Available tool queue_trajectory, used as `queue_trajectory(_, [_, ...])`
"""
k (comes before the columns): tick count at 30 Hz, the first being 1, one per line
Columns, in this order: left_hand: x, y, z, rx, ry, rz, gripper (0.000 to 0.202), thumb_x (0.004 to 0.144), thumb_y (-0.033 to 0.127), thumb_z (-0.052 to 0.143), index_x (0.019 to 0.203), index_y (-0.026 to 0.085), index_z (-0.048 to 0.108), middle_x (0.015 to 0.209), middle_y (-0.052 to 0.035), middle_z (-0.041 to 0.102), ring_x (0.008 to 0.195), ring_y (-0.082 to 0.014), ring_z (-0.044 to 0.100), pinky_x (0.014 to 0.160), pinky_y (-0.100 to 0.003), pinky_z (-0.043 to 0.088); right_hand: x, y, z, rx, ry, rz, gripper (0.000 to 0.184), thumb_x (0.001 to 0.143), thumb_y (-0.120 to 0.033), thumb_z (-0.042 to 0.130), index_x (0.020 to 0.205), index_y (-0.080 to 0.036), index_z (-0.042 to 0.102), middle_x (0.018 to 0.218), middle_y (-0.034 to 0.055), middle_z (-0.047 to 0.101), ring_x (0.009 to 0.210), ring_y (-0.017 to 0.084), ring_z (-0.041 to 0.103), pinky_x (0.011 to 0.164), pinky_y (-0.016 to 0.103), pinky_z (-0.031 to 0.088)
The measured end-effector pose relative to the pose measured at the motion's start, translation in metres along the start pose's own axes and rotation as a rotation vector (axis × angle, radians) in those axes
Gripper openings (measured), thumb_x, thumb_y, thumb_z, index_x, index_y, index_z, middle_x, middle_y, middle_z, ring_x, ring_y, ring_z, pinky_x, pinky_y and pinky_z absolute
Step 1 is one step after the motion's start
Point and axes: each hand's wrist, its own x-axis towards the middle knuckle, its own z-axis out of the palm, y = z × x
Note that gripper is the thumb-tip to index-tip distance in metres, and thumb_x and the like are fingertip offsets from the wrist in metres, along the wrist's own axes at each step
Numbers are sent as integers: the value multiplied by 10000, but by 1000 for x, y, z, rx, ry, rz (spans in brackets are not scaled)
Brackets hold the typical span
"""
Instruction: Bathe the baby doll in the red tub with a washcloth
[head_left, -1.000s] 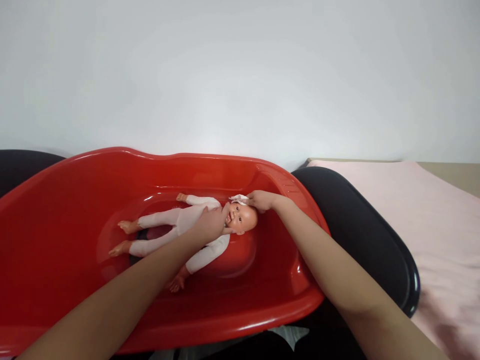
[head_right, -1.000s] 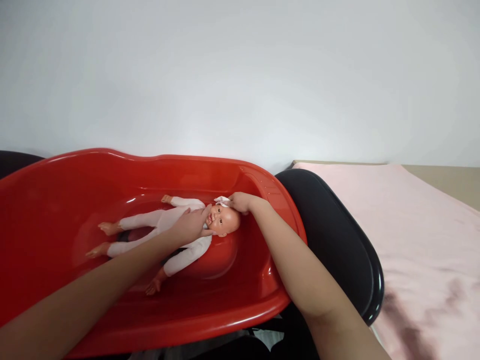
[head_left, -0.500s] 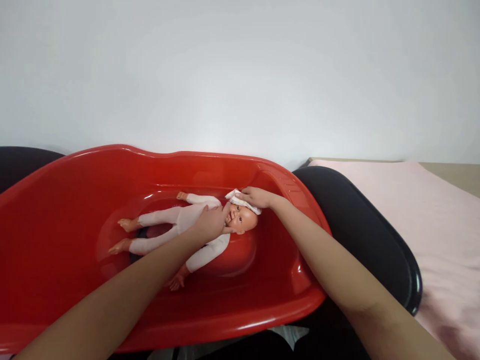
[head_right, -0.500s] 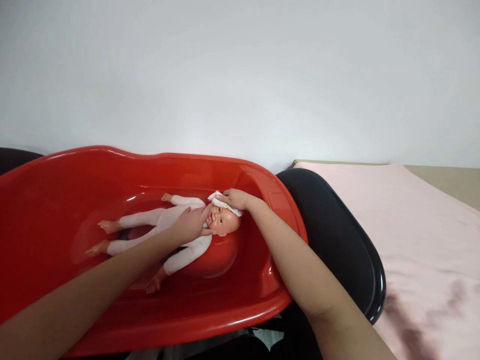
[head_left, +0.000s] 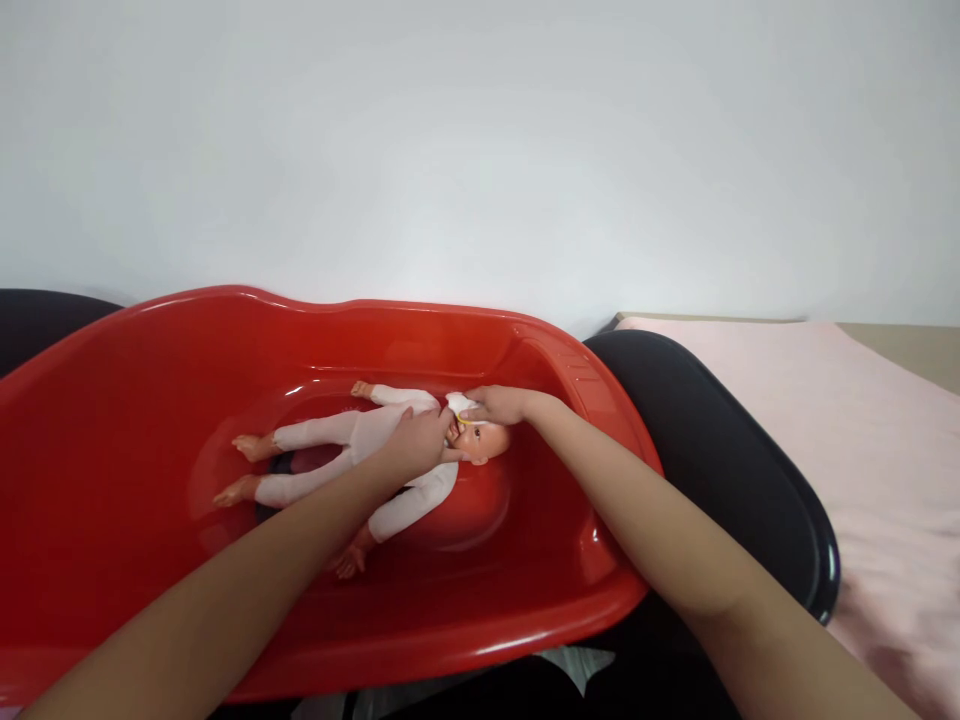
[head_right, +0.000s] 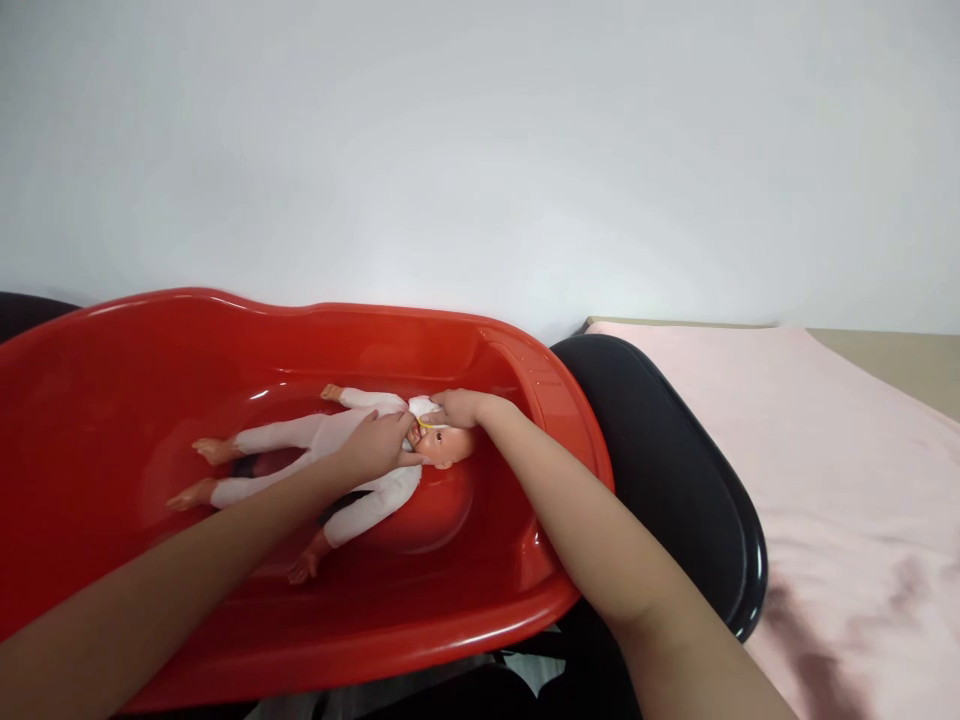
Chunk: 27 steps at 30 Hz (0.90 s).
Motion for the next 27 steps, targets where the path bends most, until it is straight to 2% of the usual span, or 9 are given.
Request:
queue_trajectory(2, [-2,2,-2,0,7,3,586,949,504,760,1415,225,541,1303,-146,753,1286,-368,665,1158,-531,460,0,0,-3,-7,-17,143,571,1075,-616,455,1327,-166,701,1363,151,736,1160,276,712,978,327,528])
queue_trajectory(4, [-4,5,-4,7,2,-4,682,955,492,758,1499,196,474,1336,-170,743,1315,-367,649,1181,-543,430,-3,1,-6,-17,-37,262,701,1089,-666,316,1179,-122,748,1202,185,781,1016,276,733,881,338,537])
queue_trajectory(6, [-5,7,-7,11,-18,-5,734,954,486,758,1540,168,449,1360,-199,729,1329,-377,640,1192,-545,416,-7,1,-8,-25,-40,304,737,1094,-659,265,1052,-117,762,1043,184,795,877,258,724,803,340,527])
queue_trajectory(12, [-5,7,-9,-2,-47,-25,821,937,513,737,1612,206,384,1345,-187,738,1324,-391,642,1188,-517,416,-9,1,-10,-66,15,158,494,1084,-542,444,1030,-170,763,979,112,797,815,202,693,779,295,491])
queue_trajectory(14, [-4,6,-8,6,-54,-31,846,936,514,735,1625,188,368,1339,-202,740,1321,-400,641,1192,-539,405,-8,1,-11,-61,25,205,498,1068,-579,473,1103,-170,755,980,120,802,813,213,703,759,301,499])
queue_trajectory(18, [-5,6,-7,11,-44,-7,818,939,501,734,1607,167,399,1346,-207,736,1314,-404,642,1184,-534,408,-10,4,-16,-36,-2,331,636,1020,-680,512,1259,-126,713,903,148,798,795,258,734,721,328,522])
queue_trajectory(21, [-5,4,-6,21,-36,-5,801,935,500,740,1594,185,410,1359,-195,732,1326,-387,635,1189,-502,401,-14,6,-19,-79,16,304,591,994,-670,568,1126,-129,768,988,157,804,864,264,741,743,323,516])
queue_trajectory(23, [-4,3,-5,24,-27,-3,802,924,497,752,1582,187,414,1353,-190,735,1321,-382,639,1183,-490,401,-17,7,-20,-58,38,249,511,962,-635,636,1044,-155,790,1039,128,807,876,247,734,732,306,505])
queue_trajectory(27, [-3,3,-5,-26,-19,4,683,914,534,752,1460,212,497,1259,-149,771,1240,-381,679,1147,-504,423,-23,6,-20,39,95,154,423,903,-594,703,968,-189,803,957,61,808,802,211,715,663,283,482])
